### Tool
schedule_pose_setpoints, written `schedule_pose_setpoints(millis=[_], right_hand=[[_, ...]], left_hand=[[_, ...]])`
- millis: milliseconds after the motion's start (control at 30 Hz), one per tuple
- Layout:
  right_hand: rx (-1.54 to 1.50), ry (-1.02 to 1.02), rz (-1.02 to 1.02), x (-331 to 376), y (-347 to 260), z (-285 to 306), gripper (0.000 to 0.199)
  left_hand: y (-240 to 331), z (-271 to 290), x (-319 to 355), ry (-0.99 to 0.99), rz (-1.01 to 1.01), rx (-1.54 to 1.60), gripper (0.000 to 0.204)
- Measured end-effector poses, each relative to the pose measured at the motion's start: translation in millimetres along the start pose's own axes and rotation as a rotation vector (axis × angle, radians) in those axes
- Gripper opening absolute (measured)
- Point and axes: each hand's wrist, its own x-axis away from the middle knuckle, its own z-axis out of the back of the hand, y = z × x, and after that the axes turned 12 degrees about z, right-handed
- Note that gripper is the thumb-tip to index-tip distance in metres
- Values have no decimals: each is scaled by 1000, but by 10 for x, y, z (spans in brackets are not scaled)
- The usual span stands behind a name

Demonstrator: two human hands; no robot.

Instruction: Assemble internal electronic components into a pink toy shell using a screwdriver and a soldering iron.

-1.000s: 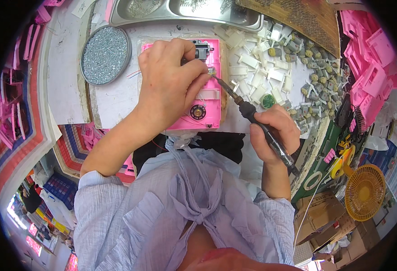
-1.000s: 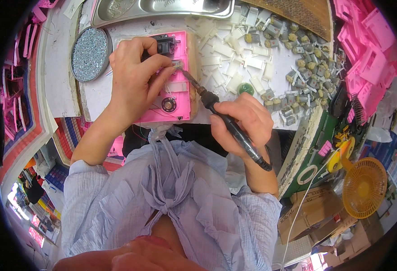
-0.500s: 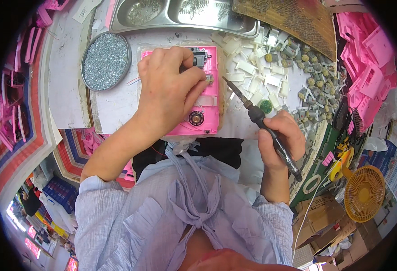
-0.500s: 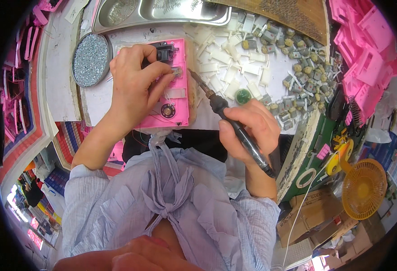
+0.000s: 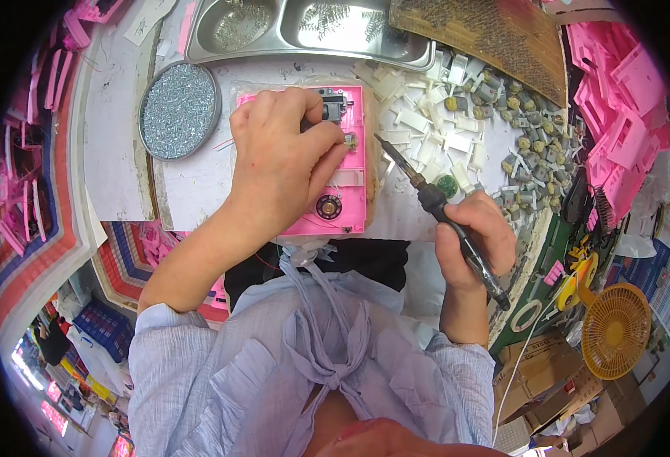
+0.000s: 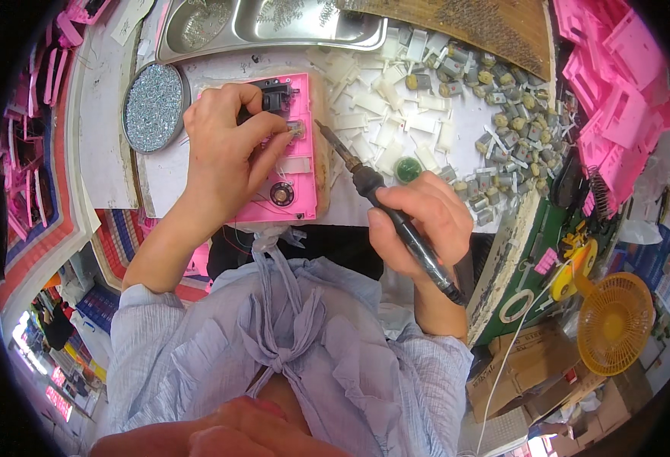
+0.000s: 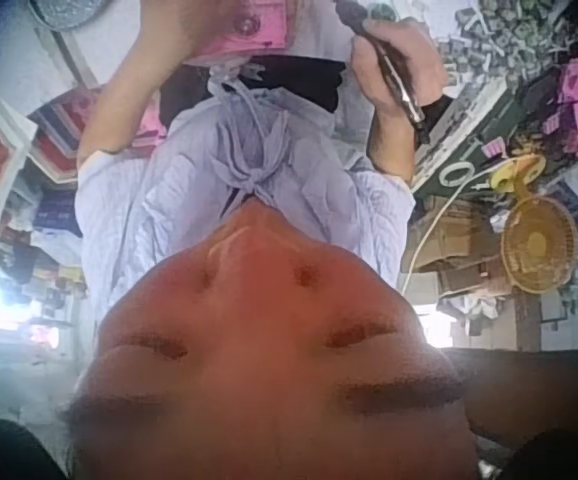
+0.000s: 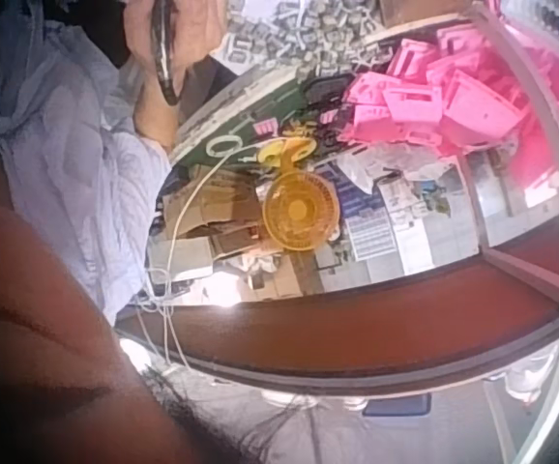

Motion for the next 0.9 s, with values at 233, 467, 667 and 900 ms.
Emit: schedule_pose_setpoints(millis=[233, 467, 667, 900], right_hand=[[-11, -14, 24, -21, 43, -54, 27], [-44, -20, 64, -35, 100, -121, 28], [-33, -33, 57, -23, 128, -138, 28], [-6, -111, 78, -10, 107, -131, 25]], left_hand=[[33, -21, -2, 11, 10, -21, 13], [94, -50, -27, 41, 32, -58, 9], [118, -61, -50, 30, 36, -94, 9], [130, -53, -58, 37, 23, -110, 9]])
